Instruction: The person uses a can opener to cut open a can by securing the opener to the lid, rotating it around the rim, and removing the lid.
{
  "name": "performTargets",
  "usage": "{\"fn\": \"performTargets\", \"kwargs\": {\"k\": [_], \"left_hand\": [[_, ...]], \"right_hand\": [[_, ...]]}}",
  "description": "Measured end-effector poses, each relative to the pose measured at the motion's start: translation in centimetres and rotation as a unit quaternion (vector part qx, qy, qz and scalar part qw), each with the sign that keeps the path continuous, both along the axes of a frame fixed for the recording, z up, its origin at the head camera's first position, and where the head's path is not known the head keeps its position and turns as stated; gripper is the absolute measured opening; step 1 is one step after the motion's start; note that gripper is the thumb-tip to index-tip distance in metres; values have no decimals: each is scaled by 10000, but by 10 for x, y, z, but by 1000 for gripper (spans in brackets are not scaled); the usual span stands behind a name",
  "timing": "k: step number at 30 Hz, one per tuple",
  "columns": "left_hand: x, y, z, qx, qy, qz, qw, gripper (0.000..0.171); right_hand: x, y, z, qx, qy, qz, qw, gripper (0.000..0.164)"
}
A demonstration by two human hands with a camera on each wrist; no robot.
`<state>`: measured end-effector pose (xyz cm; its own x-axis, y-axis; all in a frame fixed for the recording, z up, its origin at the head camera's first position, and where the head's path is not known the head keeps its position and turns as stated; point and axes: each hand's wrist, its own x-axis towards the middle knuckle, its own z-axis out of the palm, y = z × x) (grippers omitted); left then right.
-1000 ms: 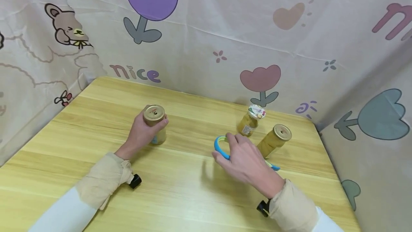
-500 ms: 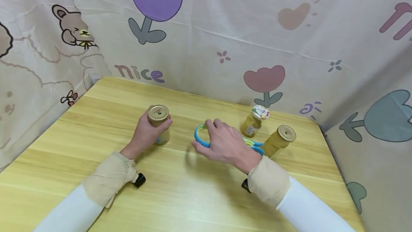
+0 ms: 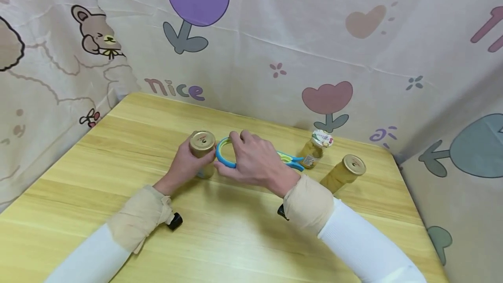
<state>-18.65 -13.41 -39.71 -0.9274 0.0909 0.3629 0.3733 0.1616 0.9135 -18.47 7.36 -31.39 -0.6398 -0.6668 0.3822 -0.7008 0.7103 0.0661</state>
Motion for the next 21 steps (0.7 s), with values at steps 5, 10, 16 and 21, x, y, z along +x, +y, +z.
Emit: {"fn": "performTargets", "kwargs": {"k": [5,10,16,21], "left_hand": [[-2,5,-10,-86,92,-447,9989,45],[0,7,-11,-114,161,-1172,9929,39],[2,7,-11,-223,210,-1741,9842,42],[2,6,-10,-225,410,-2329,9714,39]], "right_hand": [[0,-7,4,-36,52,132,9999,61],[2,-12,5,-4,-31,166,9999,62],[7,-20,4,115,66,266,9996,62],[13,-24,2,187,142,316,9992,63]]}}
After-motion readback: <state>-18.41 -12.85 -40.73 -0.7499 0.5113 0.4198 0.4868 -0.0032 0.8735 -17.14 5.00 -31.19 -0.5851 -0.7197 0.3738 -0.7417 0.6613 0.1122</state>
